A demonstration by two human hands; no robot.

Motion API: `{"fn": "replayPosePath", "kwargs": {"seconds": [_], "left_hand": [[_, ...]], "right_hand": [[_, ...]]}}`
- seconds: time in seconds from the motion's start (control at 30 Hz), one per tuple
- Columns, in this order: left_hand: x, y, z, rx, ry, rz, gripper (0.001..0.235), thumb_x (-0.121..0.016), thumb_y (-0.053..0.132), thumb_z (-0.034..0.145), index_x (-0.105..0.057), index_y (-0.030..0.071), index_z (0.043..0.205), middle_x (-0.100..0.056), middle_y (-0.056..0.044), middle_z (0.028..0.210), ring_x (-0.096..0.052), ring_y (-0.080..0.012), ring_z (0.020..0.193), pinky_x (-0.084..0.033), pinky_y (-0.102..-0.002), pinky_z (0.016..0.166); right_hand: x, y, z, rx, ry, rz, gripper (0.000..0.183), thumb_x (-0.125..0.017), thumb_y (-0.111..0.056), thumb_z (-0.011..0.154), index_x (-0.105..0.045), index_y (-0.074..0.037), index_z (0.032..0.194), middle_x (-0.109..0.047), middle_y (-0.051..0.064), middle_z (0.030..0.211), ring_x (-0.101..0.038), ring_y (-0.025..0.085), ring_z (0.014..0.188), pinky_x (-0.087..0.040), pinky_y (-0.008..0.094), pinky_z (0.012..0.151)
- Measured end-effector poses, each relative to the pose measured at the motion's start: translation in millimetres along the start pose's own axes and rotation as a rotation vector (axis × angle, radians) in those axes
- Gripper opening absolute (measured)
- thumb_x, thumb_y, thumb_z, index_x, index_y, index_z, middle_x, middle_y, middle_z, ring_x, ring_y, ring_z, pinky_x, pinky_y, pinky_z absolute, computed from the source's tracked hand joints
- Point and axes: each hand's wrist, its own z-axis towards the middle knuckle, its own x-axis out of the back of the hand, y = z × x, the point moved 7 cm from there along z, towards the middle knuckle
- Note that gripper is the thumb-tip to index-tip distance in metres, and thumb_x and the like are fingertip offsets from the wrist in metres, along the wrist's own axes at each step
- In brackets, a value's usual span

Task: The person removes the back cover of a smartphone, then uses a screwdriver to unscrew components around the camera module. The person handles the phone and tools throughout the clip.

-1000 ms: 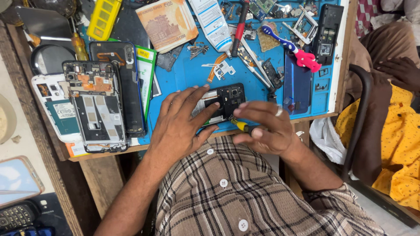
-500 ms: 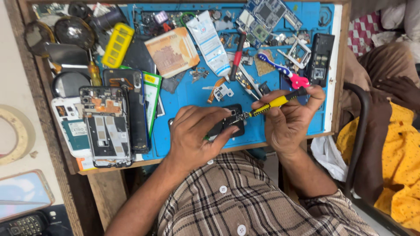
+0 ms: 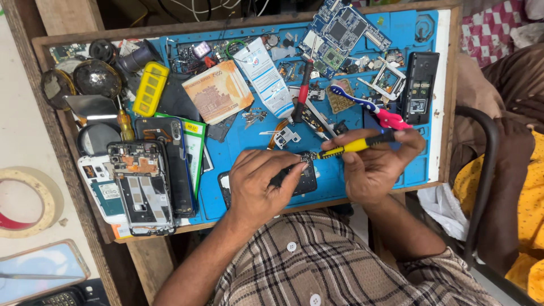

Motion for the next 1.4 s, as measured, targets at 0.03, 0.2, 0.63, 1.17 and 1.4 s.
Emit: {"fn": "replayPosePath", "kwargs": {"seconds": [0.03,0.2,0.63,1.17,1.4], "left_hand": [[-0.4,-0.7,0.4,0.001,-0.001,0.003,0.014,-0.086,0.013,0.084,-0.076,0.010,0.093,-0.077,-0.002,0.095,-0.074,-0.0183,0.087,-0.053,-0.033,0.082],[-1.9,-1.8,1.2,-0.027,-0.011,0.028,0.014,-0.087,0.012,0.084,-0.075,0.010,0.091,-0.077,-0.002,0.095,-0.073,-0.0182,0.085,-0.052,-0.033,0.080],[-2.4,-4.1,-3.6,-0.069,-0.020,-0.067,0.009,-0.082,0.006,0.086,-0.076,0.008,0.093,-0.077,-0.004,0.099,-0.073,-0.0175,0.088,-0.053,-0.031,0.082],[-6.5,-11.5,-11.8,-0.058,-0.026,-0.054,0.008,-0.081,0.007,0.088,-0.076,0.009,0.094,-0.077,-0.004,0.099,-0.072,-0.0167,0.089,-0.053,-0.032,0.082],[-7.3,-10.1,-12.8,-0.073,-0.036,-0.044,0.009,-0.081,0.006,0.088,-0.076,0.009,0.095,-0.077,-0.003,0.100,-0.073,-0.0161,0.089,-0.053,-0.031,0.083]], "right_hand": [[-2.2,-3.9,0.5,0.041,-0.026,-0.042,0.057,-0.064,-0.008,0.110,-0.019,-0.026,0.140,-0.069,0.021,0.112,-0.077,0.032,0.091,-0.067,0.044,0.088],[-7.7,-12.2,4.4,0.081,-0.053,-0.080,0.055,-0.063,-0.007,0.108,-0.019,-0.025,0.135,-0.069,0.023,0.111,-0.077,0.032,0.091,-0.068,0.045,0.087],[-9.1,-25.3,8.2,0.126,0.022,-0.080,0.057,-0.062,-0.006,0.111,-0.018,-0.026,0.141,-0.069,0.022,0.112,-0.076,0.029,0.088,-0.069,0.044,0.086],[-15.6,-47.5,4.5,0.300,-0.049,-0.305,0.055,-0.057,-0.006,0.107,-0.014,-0.024,0.136,-0.067,0.024,0.110,-0.078,0.030,0.079,-0.067,0.042,0.077],[-17.7,-52.0,6.6,0.347,-0.080,-0.340,0.052,-0.056,-0.005,0.106,-0.014,-0.021,0.133,-0.067,0.025,0.106,-0.079,0.032,0.081,-0.067,0.041,0.074]]}}
